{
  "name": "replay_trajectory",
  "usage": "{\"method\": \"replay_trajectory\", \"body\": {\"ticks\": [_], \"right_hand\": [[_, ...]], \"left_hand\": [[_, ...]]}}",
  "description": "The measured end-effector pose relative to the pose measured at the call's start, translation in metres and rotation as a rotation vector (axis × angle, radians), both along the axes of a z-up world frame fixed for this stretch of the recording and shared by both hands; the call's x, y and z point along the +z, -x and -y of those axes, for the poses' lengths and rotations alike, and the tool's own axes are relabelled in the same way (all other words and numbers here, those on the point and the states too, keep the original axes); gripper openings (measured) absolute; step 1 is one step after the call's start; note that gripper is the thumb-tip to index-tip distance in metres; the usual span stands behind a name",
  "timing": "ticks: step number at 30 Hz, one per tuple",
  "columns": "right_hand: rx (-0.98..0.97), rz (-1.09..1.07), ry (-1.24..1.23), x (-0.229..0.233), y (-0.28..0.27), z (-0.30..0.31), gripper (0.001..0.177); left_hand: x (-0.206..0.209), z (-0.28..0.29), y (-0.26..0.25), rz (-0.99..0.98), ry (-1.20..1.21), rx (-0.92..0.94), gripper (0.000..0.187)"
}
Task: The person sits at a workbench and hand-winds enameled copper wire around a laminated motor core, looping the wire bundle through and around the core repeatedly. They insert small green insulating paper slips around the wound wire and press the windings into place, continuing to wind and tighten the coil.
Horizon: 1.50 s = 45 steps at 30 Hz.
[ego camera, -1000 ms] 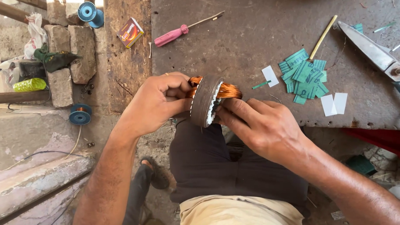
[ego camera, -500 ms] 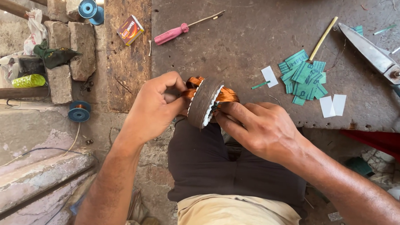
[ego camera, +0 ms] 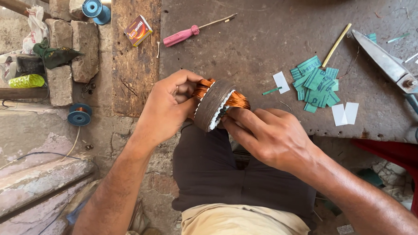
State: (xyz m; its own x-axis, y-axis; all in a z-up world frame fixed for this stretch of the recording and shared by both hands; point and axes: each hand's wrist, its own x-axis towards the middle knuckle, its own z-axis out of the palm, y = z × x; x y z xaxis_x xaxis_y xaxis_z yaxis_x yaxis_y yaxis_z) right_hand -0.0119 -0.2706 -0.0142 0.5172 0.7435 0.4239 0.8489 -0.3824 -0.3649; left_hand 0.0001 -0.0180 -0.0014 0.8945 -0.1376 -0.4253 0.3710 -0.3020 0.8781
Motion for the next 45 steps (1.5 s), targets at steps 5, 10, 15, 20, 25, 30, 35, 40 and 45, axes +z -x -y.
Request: {"method": "replay_trajectory", "body": {"ticks": [5,10,15,20,25,30,35,40,45], "right_hand": [[-0.046,0.022,-0.003,0.0,0.001,0.003,0.033],[-0.061,0.011,-0.033,0.0,0.005,0.002,0.029],[-0.095,0.053,-0.059,0.0,0.01,-0.001,0.029],[-0.138,0.087,-0.069,0.004,0.014,-0.001,0.027],[-0.176,0.118,-0.131,-0.002,0.014,-0.002,0.02],[-0.197,0.0,-0.197,0.016,0.024,0.013,0.02],[-0.387,-0.053,-0.282,0.003,0.057,0.052,0.017],[-0.728,-0.091,-0.137,0.026,0.055,0.062,0.018],[-0.785,-0.042,0.055,0.023,0.036,0.042,0.027]], "left_hand": [[0.0,0.001,-0.002,-0.049,0.22,0.055,0.027],[-0.004,0.003,0.0,0.012,0.049,0.065,0.025],[-0.007,0.001,-0.001,-0.008,0.062,0.086,0.026],[-0.014,0.001,-0.002,0.048,0.112,0.094,0.021],[-0.014,0.001,-0.001,0.017,0.087,0.112,0.021],[-0.019,-0.002,0.001,0.053,-0.032,0.078,0.027],[-0.018,0.001,0.002,0.057,-0.009,0.125,0.024],[-0.017,0.002,0.003,0.053,-0.061,0.127,0.027],[-0.015,0.004,0.009,0.098,-0.031,0.144,0.028]]}}
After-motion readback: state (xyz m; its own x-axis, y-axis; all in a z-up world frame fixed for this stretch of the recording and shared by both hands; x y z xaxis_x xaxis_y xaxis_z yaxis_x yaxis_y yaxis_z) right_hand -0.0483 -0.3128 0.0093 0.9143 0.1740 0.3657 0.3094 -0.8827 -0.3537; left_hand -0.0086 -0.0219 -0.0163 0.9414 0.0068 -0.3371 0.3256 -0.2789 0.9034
